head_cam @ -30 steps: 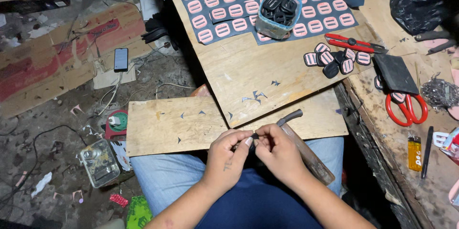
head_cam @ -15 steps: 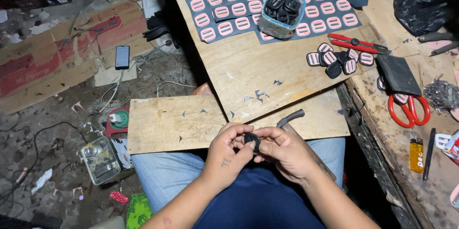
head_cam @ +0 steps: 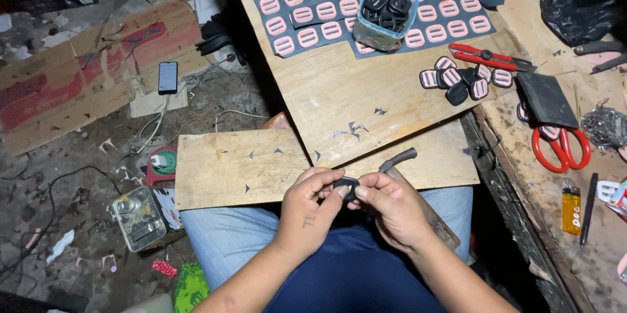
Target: The person uses a hammer to repeatedly strike small black rubber pieces on a wooden board, shaping their edges. They rotate the pieces to work different sides and place finished items into a container.
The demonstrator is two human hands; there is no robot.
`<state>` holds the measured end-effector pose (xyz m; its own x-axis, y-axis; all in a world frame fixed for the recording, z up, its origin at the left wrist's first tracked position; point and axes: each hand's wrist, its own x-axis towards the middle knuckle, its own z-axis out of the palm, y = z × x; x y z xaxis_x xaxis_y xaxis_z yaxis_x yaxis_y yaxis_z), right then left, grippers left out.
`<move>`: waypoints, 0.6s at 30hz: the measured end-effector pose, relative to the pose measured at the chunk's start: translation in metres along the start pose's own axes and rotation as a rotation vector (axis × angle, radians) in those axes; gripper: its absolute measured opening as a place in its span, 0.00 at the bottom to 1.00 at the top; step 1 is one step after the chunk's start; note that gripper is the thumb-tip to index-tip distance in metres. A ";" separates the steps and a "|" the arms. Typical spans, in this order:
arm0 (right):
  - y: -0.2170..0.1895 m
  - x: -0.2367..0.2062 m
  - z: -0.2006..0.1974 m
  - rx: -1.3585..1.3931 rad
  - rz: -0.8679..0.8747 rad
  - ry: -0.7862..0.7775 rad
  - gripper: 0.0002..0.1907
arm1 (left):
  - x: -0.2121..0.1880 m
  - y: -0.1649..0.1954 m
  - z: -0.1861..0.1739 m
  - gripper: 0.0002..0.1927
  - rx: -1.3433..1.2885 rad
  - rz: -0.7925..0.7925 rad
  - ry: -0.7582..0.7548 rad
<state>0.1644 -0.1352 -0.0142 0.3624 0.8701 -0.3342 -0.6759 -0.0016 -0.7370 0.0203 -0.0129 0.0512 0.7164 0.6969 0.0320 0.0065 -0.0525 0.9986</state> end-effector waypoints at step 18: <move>-0.003 -0.005 0.021 -0.421 -0.229 0.115 0.17 | -0.002 -0.031 -0.004 0.11 -0.210 -0.393 -0.071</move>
<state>0.1514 -0.1289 0.0021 0.5558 0.8113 -0.1810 -0.2613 -0.0361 -0.9646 0.0161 -0.0096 0.0207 0.7341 0.5835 -0.3474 0.1517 0.3577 0.9214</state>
